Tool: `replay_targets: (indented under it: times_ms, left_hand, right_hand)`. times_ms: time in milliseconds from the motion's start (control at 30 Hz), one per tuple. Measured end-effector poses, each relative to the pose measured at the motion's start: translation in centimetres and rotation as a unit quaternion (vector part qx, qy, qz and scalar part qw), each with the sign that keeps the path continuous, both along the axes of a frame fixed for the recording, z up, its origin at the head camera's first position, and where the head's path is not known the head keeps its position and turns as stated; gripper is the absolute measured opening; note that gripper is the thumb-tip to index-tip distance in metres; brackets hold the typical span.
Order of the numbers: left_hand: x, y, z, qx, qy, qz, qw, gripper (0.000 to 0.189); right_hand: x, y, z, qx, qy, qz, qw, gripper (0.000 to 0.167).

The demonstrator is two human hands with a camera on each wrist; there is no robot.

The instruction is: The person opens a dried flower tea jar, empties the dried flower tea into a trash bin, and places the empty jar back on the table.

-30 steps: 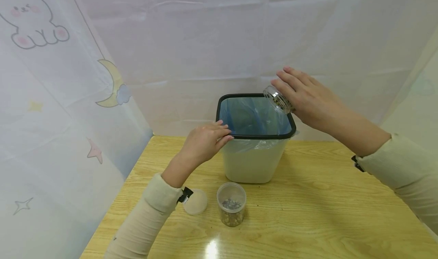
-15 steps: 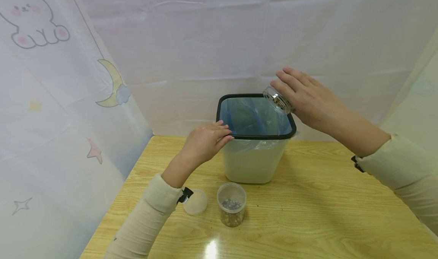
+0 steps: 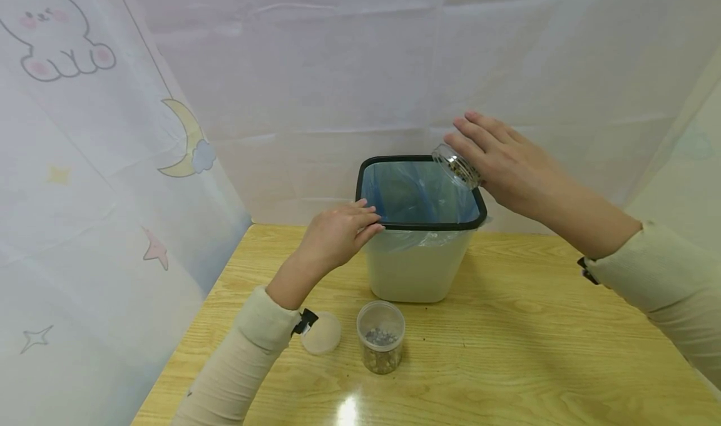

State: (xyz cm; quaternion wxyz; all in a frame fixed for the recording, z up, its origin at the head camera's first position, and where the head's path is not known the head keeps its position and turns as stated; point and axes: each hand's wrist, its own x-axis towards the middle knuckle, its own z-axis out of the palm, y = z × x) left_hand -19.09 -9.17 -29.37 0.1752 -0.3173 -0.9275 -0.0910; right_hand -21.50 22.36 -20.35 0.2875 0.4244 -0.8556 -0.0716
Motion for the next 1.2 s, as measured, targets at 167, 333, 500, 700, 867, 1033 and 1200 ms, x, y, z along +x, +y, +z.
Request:
replay_targets:
  times_ms: [167,333,500,700,867,1033,1200]
  left_hand:
    - [0.01,-0.03,-0.04,-0.003,0.000,0.001,1.0000,0.031]
    - [-0.03,-0.05,-0.04,0.000,0.003,-0.001,1.0000,0.032]
    - [-0.07,-0.07,-0.03,0.003,0.003,-0.002,1.0000,0.031]
    - [-0.09,0.00,-0.02,-0.001,0.002,0.000,1.0000,0.031]
    - [-0.15,0.02,-0.06,-0.004,0.003,0.001,1.0000,0.031]
    - [-0.21,0.00,-0.04,-0.004,0.000,-0.001,1.0000,0.032]
    - [-0.23,-0.03,0.08,-0.003,-0.004,-0.001,1.0000,0.032]
  right_hand:
    - [0.04,-0.01,-0.05,0.000,-0.002,-0.002,1.0000,0.094]
    - [0.00,-0.04,-0.07,-0.003,-0.001,0.000,1.0000,0.095]
    - [-0.07,-0.04,-0.04,-0.005,0.002,0.003,1.0000,0.095]
    - [-0.06,-0.01,0.01,0.000,0.002,0.002,1.0000,0.095]
    - [-0.07,-0.06,0.05,0.000,0.000,0.000,1.0000,0.095]
    - [-0.07,-0.09,0.09,0.002,0.000,0.000,1.0000,0.095]
    - [-0.08,-0.14,0.18,-0.001,0.000,0.002,1.0000,0.097]
